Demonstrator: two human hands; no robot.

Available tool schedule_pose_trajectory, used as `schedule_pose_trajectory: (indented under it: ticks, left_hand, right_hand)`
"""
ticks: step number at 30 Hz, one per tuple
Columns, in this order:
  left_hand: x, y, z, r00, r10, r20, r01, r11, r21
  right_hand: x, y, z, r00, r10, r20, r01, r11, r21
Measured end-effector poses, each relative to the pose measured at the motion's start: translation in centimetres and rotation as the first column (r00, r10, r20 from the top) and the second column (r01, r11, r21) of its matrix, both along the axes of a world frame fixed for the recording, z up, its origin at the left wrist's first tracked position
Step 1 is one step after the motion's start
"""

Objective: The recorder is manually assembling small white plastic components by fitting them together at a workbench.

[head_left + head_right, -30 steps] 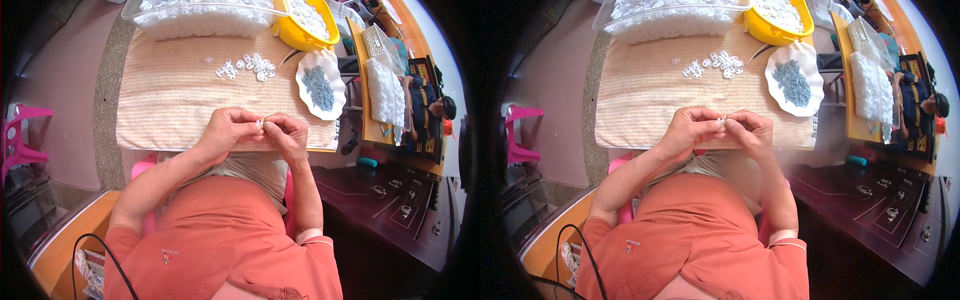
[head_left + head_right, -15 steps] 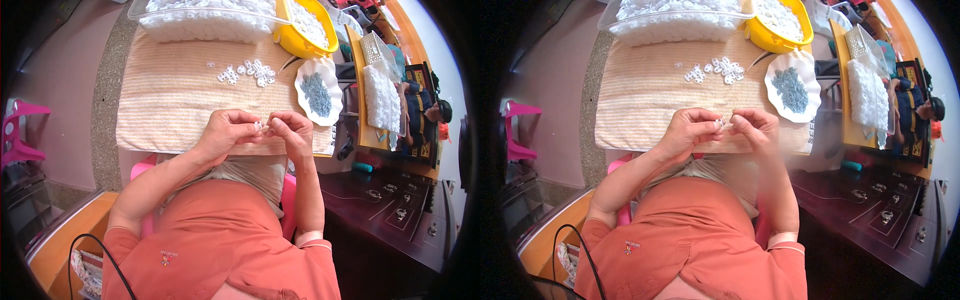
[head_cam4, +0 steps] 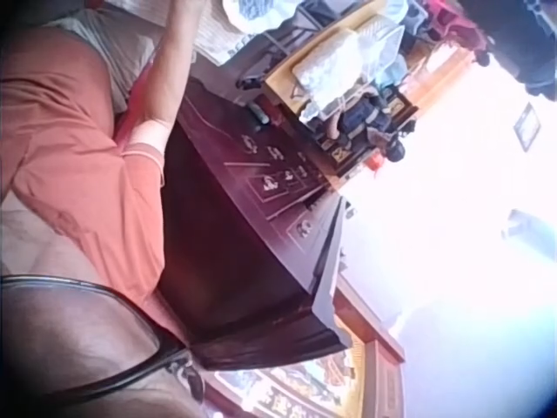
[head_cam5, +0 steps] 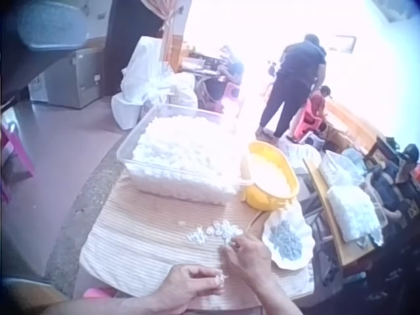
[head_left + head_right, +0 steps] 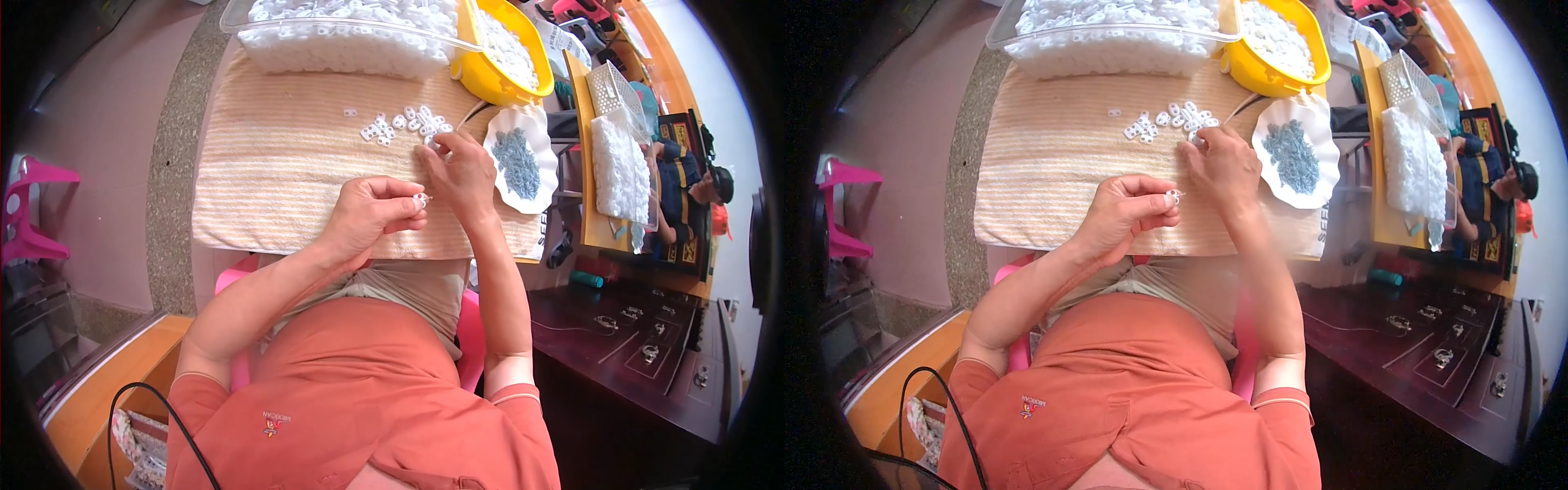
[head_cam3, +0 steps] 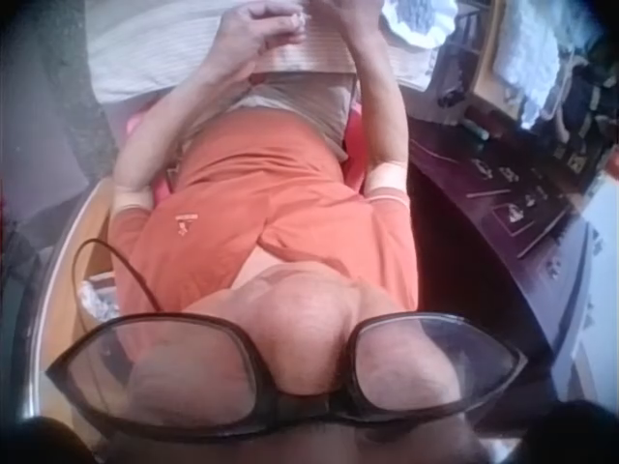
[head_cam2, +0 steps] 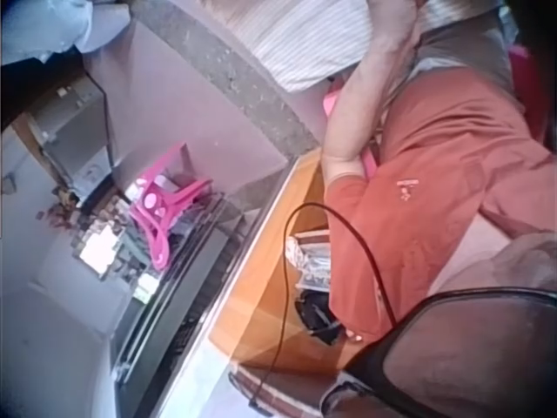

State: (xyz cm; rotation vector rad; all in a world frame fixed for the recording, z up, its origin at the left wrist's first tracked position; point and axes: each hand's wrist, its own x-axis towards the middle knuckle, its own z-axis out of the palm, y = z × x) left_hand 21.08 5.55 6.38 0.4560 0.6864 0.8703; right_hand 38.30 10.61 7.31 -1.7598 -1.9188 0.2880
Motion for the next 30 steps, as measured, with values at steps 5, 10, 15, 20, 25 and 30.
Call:
schedule_pose_trajectory:
  ticks: [5, 10, 15, 20, 25, 30]
  left_hand:
    - [-0.1, 0.2, 0.1, 1.000, 0.010, -0.003, -0.010, 1.000, -0.008]
    - [-0.1, 0.2, 0.0, 1.000, 0.008, 0.017, -0.008, 1.000, -0.010]
    - [-0.1, 0.1, 0.1, 1.000, 0.019, 0.012, -0.018, 1.000, -0.023]
    - [-0.1, 0.1, 0.1, 1.000, 0.021, -0.006, -0.021, 0.999, -0.031]
    - [-0.1, 0.2, 0.1, 1.000, 0.024, -0.017, -0.025, 0.999, -0.038]
    - [-0.1, 0.3, -0.1, 0.999, 0.036, -0.012, -0.037, 0.999, -0.032]
  right_hand:
    - [-0.1, 0.4, -0.6, 0.995, -0.032, 0.094, 0.032, 0.999, -0.002]
    - [0.2, 0.4, -0.6, 0.996, 0.008, 0.092, -0.013, 0.999, 0.053]
    - [1.2, 0.1, -0.9, 0.996, 0.076, -0.036, -0.071, 0.990, 0.118]
    - [2.0, -0.3, -1.8, 0.933, 0.051, -0.355, -0.032, 0.998, 0.059]
    - [2.2, -0.8, -1.7, 0.809, -0.008, -0.588, -0.053, 0.995, -0.087]
    - [2.0, -1.5, -1.1, 0.578, -0.103, -0.809, -0.075, 0.981, -0.178]
